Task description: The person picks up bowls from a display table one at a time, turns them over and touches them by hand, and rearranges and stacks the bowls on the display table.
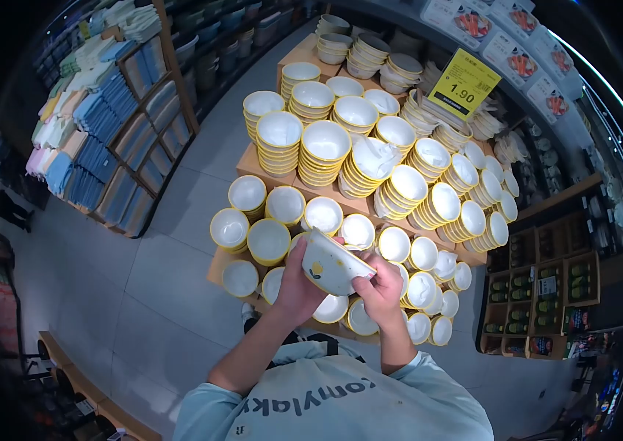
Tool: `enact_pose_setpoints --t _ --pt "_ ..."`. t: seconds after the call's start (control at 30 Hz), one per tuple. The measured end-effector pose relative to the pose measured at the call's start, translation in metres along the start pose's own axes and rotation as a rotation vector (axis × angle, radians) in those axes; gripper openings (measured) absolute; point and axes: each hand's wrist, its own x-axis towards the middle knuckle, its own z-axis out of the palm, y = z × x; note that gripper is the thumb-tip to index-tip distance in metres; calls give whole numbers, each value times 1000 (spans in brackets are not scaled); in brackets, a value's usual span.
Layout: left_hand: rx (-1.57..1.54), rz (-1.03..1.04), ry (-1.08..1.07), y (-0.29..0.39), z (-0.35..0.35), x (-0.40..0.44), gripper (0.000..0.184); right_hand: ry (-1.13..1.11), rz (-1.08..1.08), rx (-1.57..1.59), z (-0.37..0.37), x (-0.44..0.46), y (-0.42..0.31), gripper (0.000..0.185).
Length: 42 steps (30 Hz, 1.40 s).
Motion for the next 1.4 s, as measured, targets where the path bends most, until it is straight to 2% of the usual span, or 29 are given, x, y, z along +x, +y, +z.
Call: enact_pose_setpoints --t 0.07,0.1,0.17,0.27,0.3,0.37,0.5,0.57,0.67,1.4 --pt "243 101 28 3 -3 0 75 -79 198 -249 -4 7 -18 24" --pt "242 101 28 3 -2 -1 75 -79 199 -250 -2 11 -22 24" --pt "818 536 9 6 -1 -5 63 -116 152 -368 7 19 -24 20" --pt "869 484 21 14 -2 -8 69 -89 101 -365 16 18 -23 16" --pt "868 484 24 13 -3 -9 69 -91 102 -364 19 18 -23 16" --pt "613 393 48 8 -6 -12 63 25 161 -246 23 15 -22 15" --pt "560 366 58 7 0 -17 59 32 144 -253 22 13 -22 15" --pt "430 341 11 7 4 -21 55 95 165 -106 24 9 -22 13" --pt "411 290 17 8 14 -26 66 110 154 -36 24 9 -23 10" --pt "419 242 22 9 11 -37 71 63 184 29 24 -8 -20 17"
